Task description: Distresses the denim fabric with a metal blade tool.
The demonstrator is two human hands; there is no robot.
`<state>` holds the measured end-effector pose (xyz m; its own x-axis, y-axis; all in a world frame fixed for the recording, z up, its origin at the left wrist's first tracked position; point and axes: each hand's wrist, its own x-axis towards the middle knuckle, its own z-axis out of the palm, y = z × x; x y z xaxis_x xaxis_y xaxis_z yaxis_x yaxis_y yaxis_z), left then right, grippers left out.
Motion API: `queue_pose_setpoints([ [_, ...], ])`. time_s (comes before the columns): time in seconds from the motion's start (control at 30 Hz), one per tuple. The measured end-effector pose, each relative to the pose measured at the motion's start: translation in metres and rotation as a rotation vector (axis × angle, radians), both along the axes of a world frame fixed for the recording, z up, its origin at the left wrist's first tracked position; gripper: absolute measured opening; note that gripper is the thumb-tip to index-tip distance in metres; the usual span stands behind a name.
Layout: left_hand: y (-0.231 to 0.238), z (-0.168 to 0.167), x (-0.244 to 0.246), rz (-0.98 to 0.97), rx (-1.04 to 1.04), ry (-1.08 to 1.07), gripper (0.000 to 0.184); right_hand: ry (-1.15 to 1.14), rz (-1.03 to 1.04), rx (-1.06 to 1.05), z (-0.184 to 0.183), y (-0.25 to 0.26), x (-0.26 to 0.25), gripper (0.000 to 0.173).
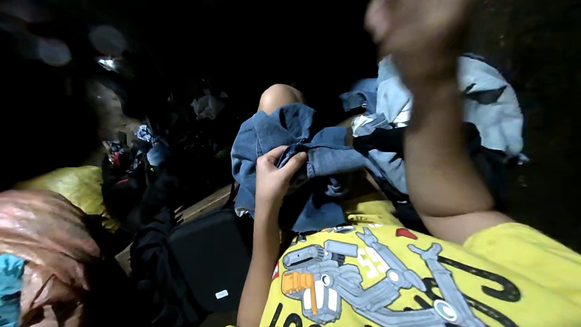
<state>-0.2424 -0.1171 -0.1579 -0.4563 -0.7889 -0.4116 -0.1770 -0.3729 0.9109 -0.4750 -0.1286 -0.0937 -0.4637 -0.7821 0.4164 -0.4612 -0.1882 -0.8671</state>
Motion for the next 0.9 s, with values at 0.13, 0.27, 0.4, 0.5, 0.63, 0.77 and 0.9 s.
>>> queue_pose_setpoints([
  [0.13,0.000,-0.004,0.005,0.001,-0.014,0.036,0.010,0.027,0.091,0.252,-0.086,0.013,0.023,0.038],
  [0.27,0.004,-0.009,0.006,0.022,-0.088,0.067,0.013,-0.222,0.047,0.177,-0.117,0.036,0.045,0.028],
  [0.4,0.005,-0.014,0.004,0.025,-0.145,0.112,0.011,-0.244,0.017,0.036,-0.117,0.032,0.044,0.024],
  [0.5,0.006,-0.012,0.004,0.031,-0.128,0.108,0.014,-0.191,-0.011,-0.225,-0.082,0.023,0.030,0.027],
  [0.63,0.005,-0.010,0.004,0.064,-0.089,0.107,0.020,-0.194,0.009,-0.363,-0.072,0.006,0.041,0.029],
  [0.77,0.008,-0.015,0.005,0.031,-0.177,0.062,0.016,-0.109,0.021,-0.047,-0.134,0.004,0.093,0.027],
  [0.9,0.008,-0.016,0.008,0.009,-0.234,0.055,0.013,-0.112,0.063,0.101,-0.136,0.004,0.096,0.031],
])
